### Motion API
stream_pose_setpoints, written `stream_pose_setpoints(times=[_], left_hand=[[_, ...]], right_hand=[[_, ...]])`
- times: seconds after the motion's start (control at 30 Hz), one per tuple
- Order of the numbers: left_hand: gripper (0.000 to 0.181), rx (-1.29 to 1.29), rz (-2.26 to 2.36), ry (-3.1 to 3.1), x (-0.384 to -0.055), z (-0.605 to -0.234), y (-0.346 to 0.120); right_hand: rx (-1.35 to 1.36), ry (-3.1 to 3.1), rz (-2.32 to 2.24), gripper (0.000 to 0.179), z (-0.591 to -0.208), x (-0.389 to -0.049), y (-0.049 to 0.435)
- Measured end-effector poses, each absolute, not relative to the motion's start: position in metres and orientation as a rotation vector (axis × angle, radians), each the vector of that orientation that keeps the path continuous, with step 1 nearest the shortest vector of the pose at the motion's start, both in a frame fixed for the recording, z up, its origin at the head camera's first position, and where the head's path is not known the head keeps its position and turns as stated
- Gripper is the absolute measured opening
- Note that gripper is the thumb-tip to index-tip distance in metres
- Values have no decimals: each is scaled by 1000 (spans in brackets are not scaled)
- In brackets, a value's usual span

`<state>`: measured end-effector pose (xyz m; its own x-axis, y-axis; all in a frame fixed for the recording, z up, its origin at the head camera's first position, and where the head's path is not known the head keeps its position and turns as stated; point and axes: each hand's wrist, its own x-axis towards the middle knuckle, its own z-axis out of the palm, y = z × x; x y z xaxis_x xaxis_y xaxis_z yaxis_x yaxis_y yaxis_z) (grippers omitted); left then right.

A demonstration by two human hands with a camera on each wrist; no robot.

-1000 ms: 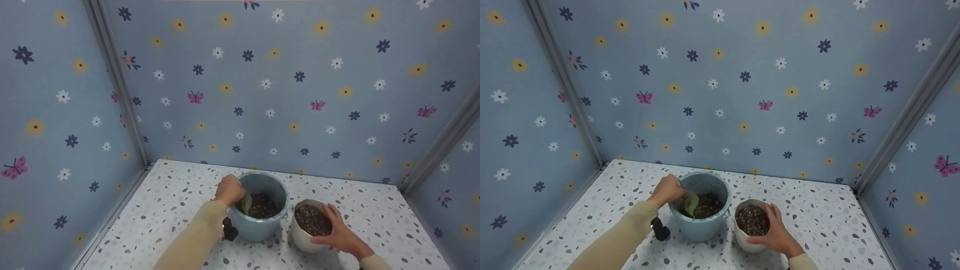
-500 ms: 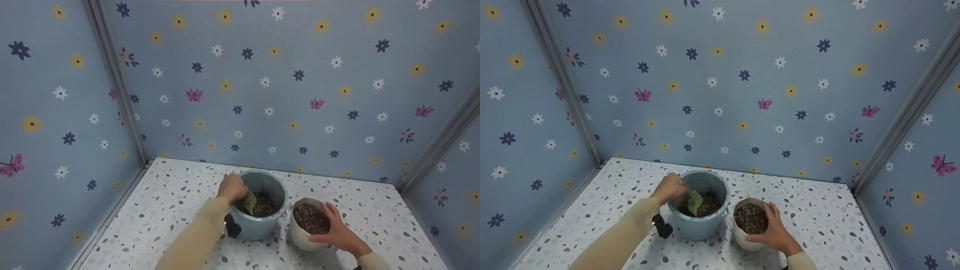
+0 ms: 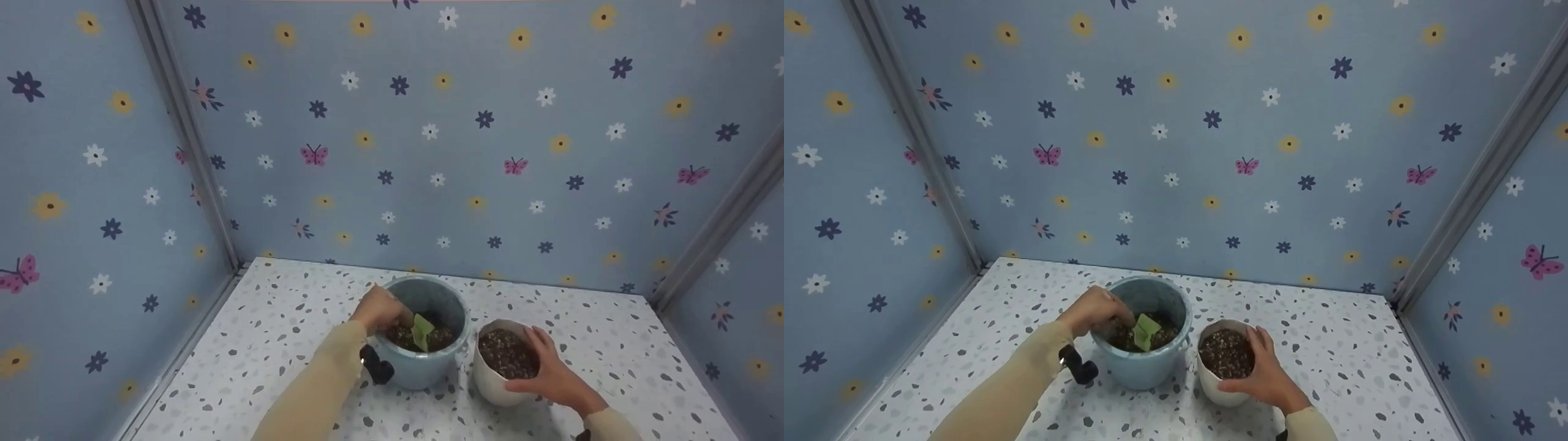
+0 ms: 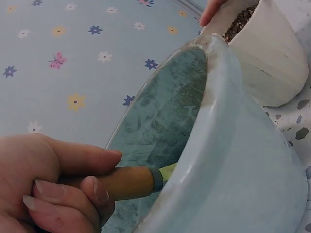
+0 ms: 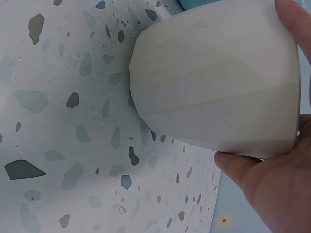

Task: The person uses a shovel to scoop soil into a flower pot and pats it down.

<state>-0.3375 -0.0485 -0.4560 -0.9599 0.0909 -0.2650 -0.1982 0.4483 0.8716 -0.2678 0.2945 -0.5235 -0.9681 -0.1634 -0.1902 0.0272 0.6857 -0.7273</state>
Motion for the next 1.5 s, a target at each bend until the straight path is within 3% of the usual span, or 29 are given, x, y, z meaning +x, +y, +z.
stream_pose_setpoints(times=[0.33,0.97,1.5], left_hand=[[7,-43,1671,2232,-339,-460,-59],[21,-95,1854,2068,-337,-466,-87],[30,64,1971,1873,-332,-452,-79]], right_hand=[[-116,2662,-1171,118,-523,-270,295],[-77,2643,-1193,119,-523,-267,299],[-141,2667,-1210,115,-526,-267,294]])
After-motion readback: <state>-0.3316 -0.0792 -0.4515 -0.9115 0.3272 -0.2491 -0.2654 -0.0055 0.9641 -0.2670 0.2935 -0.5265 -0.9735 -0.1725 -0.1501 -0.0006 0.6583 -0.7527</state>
